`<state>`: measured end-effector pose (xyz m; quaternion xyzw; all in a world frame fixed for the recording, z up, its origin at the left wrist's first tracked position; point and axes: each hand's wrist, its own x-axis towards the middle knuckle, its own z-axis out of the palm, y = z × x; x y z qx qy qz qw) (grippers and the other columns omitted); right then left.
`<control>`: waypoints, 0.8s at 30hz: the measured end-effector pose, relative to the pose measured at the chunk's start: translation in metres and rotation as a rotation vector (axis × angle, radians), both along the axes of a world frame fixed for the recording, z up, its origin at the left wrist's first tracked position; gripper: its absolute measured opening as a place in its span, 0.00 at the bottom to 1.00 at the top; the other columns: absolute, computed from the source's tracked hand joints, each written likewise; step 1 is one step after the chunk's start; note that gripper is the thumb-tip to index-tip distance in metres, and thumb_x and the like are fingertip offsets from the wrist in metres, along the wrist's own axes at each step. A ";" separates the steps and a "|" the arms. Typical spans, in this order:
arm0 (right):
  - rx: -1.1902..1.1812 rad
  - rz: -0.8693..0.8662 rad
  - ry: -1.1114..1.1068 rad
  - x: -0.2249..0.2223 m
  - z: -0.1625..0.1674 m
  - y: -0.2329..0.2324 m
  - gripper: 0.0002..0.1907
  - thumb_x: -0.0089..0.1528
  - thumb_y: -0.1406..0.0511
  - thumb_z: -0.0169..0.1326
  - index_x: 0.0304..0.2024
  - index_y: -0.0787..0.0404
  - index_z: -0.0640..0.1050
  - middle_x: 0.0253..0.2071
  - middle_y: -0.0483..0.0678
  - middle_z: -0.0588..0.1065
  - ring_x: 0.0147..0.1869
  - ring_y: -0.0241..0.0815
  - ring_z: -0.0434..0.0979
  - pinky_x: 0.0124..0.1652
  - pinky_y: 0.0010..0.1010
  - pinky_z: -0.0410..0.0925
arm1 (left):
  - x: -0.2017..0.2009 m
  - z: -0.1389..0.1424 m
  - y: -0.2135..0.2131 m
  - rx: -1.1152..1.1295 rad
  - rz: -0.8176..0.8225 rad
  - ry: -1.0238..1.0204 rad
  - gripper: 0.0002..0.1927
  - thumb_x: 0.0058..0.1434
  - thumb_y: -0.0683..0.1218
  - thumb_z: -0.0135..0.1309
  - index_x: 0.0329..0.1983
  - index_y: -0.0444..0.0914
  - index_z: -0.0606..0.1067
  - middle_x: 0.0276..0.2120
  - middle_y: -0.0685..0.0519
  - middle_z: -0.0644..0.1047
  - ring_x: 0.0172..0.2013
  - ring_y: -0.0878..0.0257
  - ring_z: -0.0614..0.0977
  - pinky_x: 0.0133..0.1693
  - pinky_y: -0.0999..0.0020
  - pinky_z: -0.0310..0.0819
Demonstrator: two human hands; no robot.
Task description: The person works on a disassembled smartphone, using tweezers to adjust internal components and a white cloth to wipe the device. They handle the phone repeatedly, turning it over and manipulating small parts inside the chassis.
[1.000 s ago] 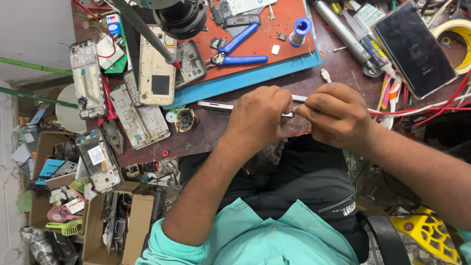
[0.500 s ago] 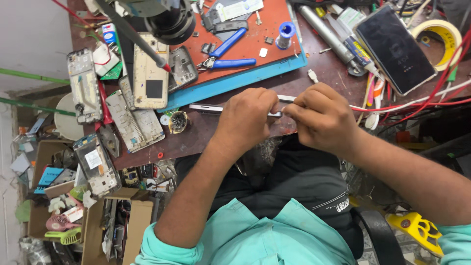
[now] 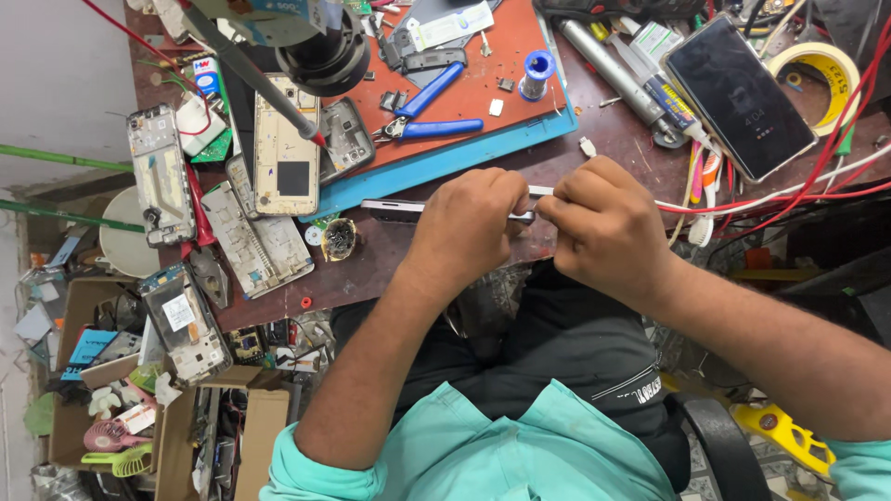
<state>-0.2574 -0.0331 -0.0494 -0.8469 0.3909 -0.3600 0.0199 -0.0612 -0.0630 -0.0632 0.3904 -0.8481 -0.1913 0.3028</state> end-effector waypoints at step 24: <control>-0.402 0.171 -0.169 -0.010 -0.049 -0.021 0.16 0.44 0.78 0.58 0.36 0.69 0.81 0.34 0.49 0.74 0.36 0.49 0.75 0.36 0.38 0.70 | -0.004 -0.007 0.004 -0.028 0.033 -0.034 0.14 0.47 0.38 0.65 0.32 0.39 0.71 0.30 0.51 0.76 0.36 0.49 0.80 0.38 0.54 0.72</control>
